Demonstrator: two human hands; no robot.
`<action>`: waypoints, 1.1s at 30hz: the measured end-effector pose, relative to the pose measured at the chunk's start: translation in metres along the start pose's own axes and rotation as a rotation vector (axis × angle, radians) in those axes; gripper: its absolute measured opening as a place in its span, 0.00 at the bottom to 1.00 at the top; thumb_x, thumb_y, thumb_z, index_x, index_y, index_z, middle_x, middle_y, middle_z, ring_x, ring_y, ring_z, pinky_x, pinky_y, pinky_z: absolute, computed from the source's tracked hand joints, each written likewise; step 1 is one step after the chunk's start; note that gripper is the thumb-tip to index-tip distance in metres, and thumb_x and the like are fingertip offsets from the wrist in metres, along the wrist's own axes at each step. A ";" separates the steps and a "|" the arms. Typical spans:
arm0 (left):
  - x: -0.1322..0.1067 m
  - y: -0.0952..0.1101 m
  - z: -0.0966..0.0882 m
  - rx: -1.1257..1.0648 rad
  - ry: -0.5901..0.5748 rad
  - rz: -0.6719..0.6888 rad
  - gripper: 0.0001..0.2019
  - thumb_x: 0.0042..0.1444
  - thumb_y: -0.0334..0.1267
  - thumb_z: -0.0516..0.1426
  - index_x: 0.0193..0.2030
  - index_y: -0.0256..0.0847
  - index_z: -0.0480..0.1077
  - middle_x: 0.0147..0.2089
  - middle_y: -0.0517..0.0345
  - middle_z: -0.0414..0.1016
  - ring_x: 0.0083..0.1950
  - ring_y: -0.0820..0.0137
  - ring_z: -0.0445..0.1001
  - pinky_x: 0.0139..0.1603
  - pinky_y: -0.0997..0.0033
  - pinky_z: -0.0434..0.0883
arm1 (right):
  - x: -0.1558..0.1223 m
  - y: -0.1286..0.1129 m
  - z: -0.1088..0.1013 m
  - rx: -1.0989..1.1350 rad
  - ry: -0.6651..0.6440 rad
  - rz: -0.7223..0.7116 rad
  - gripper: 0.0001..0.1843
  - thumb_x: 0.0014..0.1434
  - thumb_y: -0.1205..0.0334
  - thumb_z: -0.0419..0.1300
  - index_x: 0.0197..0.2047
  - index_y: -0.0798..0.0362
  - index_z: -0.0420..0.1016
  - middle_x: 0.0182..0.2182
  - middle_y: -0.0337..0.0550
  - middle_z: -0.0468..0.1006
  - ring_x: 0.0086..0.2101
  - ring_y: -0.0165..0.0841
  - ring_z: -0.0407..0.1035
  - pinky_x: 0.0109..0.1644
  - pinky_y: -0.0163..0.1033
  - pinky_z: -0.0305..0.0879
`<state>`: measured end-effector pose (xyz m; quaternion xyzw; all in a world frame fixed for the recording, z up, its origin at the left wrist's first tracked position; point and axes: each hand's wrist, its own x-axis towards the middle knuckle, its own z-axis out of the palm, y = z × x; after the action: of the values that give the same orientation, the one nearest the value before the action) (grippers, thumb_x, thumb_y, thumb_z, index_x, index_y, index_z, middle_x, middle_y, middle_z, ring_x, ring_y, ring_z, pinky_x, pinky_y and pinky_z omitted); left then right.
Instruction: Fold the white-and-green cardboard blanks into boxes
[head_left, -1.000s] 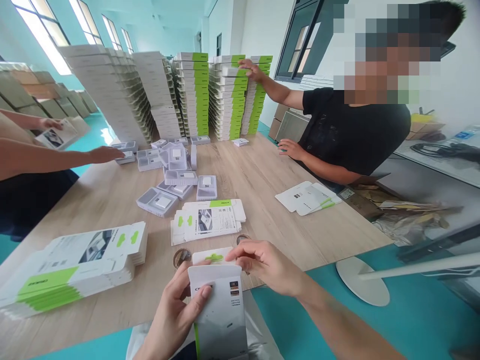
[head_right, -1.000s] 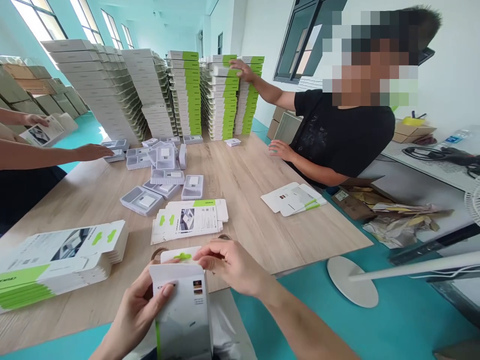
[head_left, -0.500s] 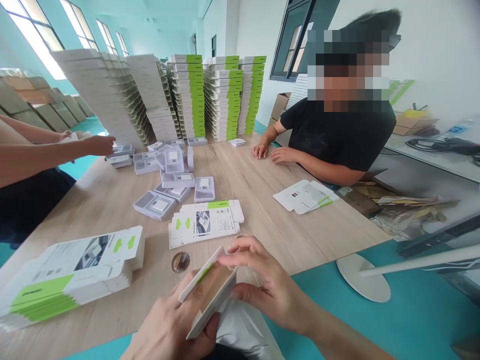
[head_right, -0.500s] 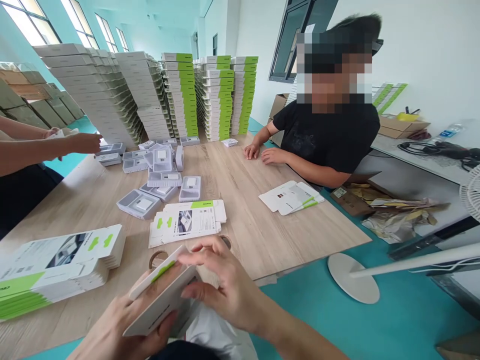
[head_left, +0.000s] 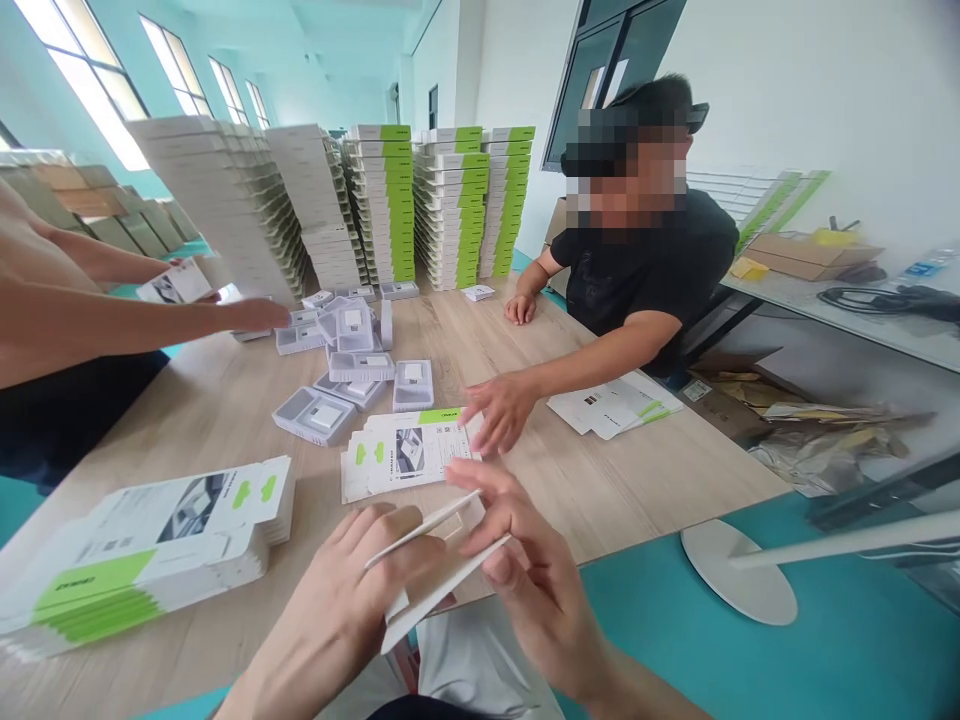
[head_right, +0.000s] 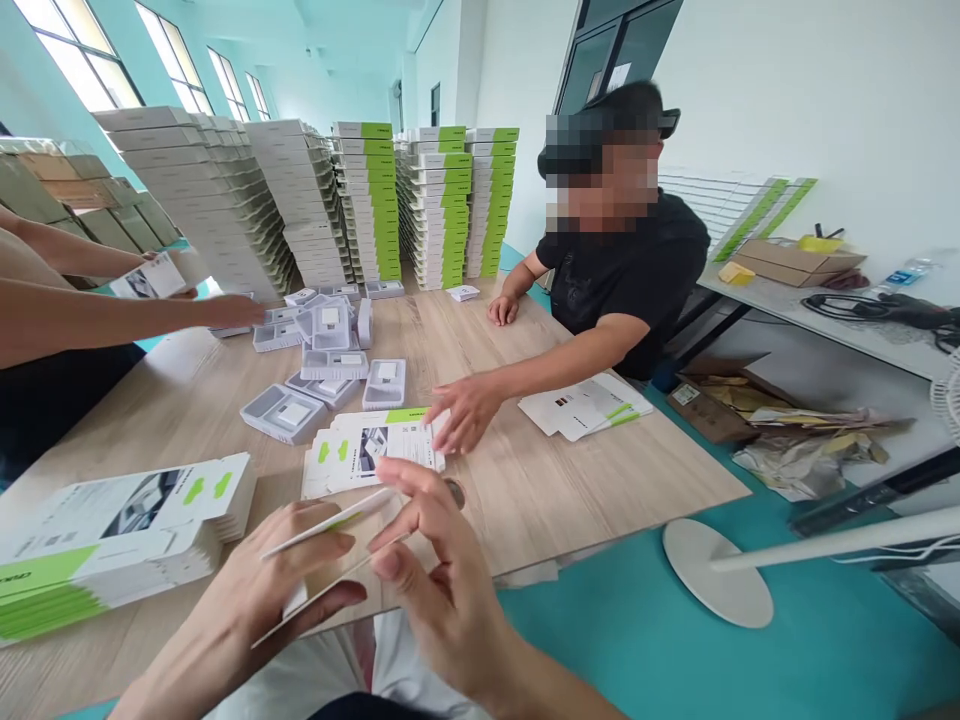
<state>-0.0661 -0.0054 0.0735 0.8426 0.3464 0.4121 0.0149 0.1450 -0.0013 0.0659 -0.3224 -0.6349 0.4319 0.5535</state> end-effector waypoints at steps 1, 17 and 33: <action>0.000 -0.004 0.003 -0.011 0.008 0.005 0.07 0.72 0.47 0.58 0.49 0.49 0.71 0.46 0.54 0.85 0.39 0.64 0.86 0.38 0.66 0.83 | 0.000 0.003 0.007 0.068 0.030 0.017 0.20 0.72 0.42 0.59 0.36 0.47 0.80 0.52 0.45 0.80 0.53 0.41 0.75 0.62 0.46 0.69; -0.023 0.020 0.064 -0.865 0.486 -0.834 0.19 0.69 0.61 0.54 0.49 0.49 0.71 0.75 0.49 0.66 0.79 0.49 0.59 0.76 0.40 0.56 | 0.014 0.033 0.070 0.216 0.532 0.005 0.17 0.68 0.55 0.64 0.28 0.49 0.69 0.40 0.41 0.76 0.42 0.36 0.74 0.47 0.42 0.72; -0.009 0.009 0.068 -0.911 0.778 -0.930 0.21 0.64 0.57 0.64 0.30 0.44 0.70 0.56 0.53 0.85 0.62 0.56 0.77 0.63 0.56 0.70 | 0.006 0.042 0.076 0.102 0.422 -0.087 0.10 0.70 0.59 0.61 0.34 0.48 0.76 0.45 0.44 0.77 0.46 0.39 0.76 0.50 0.45 0.76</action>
<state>-0.0168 0.0001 0.0260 0.3140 0.4419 0.7332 0.4105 0.0662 0.0074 0.0292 -0.3496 -0.4958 0.3622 0.7077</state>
